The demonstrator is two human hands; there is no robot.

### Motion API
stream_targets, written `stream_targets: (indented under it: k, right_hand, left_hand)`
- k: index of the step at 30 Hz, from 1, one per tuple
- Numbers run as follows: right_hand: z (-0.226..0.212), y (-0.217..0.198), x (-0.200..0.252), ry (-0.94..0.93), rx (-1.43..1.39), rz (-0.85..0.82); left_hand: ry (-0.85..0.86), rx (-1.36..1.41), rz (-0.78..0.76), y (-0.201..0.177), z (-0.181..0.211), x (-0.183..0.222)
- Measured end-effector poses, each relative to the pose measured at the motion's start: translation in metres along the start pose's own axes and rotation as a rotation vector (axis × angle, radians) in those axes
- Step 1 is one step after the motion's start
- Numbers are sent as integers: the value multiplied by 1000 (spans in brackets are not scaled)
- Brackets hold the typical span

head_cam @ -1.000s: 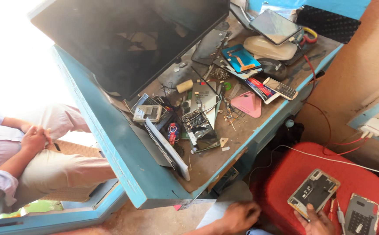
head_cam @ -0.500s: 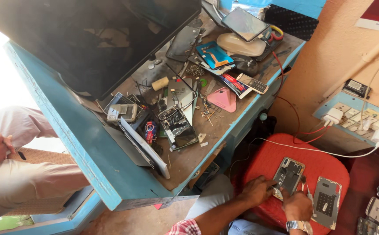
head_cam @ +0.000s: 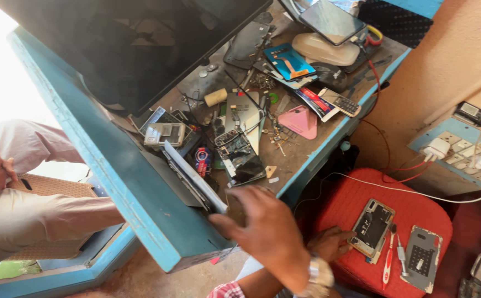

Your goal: The person sits at a cluttered workbench and uses a metal prying tool to separate the back cover from a disassembled smartphone. They repeatedly pry along the edges of the device to loosen the casing, handling the phone and tool with both hands.

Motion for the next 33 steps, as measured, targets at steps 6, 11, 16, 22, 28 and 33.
stream_targets:
  k: [6,11,16,22,28,33]
  right_hand:
    - [-15,41,-27,-52,133,-23]
    - [-16,25,-22,111,-35,54]
    - [-6,-34,19,315,-327,175]
    - [82,-122,164,610,-488,636]
    - [202,-120,273,700,-656,1011]
    - [259,-111,305,683,-691,1008]
  left_hand:
    - [3,106,-34,-26,-10,26]
    - [70,90,124,-23,-16,35]
    - [-156,848,438,-5,-26,55]
    - [-40,486,175,-16,-38,47]
    - [-329,1047,-183,-23,21,8]
    - [-344,881,-105,-2,49,-26]
Point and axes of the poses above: each hand's wrist, its own x-axis away from the middle knuckle, its own y-axis out of the palm, z = x × y, the point moved 2 cm from there along -x, towards the middle knuckle, and after that the axes turned 11 degrees about -x, right-handed, at the moved point
